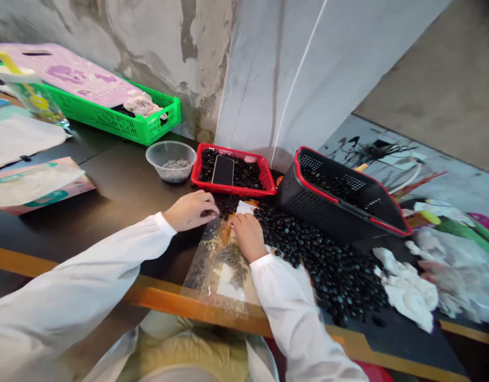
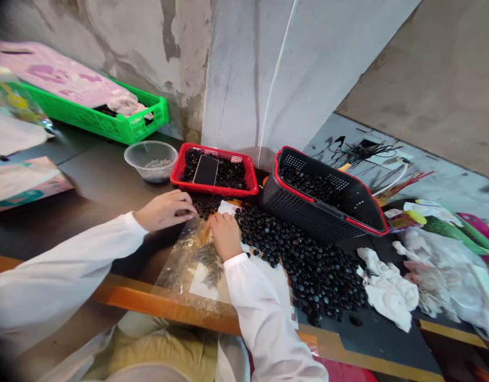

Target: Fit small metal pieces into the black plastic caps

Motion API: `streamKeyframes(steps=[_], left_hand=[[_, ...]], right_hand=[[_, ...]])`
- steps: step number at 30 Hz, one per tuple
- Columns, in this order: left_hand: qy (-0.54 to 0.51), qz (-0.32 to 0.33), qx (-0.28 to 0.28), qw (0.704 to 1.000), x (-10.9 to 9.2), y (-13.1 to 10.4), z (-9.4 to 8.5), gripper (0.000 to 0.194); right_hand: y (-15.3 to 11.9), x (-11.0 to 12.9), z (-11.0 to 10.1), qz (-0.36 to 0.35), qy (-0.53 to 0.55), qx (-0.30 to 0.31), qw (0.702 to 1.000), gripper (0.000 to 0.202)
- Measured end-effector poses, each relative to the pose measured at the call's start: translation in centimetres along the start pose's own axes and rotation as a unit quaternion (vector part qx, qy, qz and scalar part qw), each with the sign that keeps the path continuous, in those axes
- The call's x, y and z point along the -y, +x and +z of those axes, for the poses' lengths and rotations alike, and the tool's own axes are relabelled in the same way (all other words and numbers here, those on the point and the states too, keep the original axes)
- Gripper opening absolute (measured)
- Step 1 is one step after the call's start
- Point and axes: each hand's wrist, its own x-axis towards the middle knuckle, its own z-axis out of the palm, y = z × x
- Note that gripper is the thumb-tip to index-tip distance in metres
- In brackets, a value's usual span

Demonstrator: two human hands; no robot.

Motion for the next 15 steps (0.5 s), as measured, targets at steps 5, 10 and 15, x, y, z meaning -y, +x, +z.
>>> streamKeyframes(steps=[5, 10, 15], left_hand=[[0.103, 0.002, 0.014, 0.995, -0.5, 2.8, 3.9, 0.019], [0.084, 0.001, -0.006, 0.996, 0.1, 2.6, 5.0, 0.012], [-0.042, -0.020, -0.060, 0.997, -0.4, 1.8, 4.9, 0.018]], right_hand=[[-0.9, -0.5, -0.2, 0.019, -0.003, 0.009, 1.000, 0.012], [-1.1, -0.3, -0.2, 0.042, 0.007, 0.009, 0.999, 0.015], [-1.3, -0.8, 0.3, 0.079, 0.034, -0.001, 0.996, 0.013]])
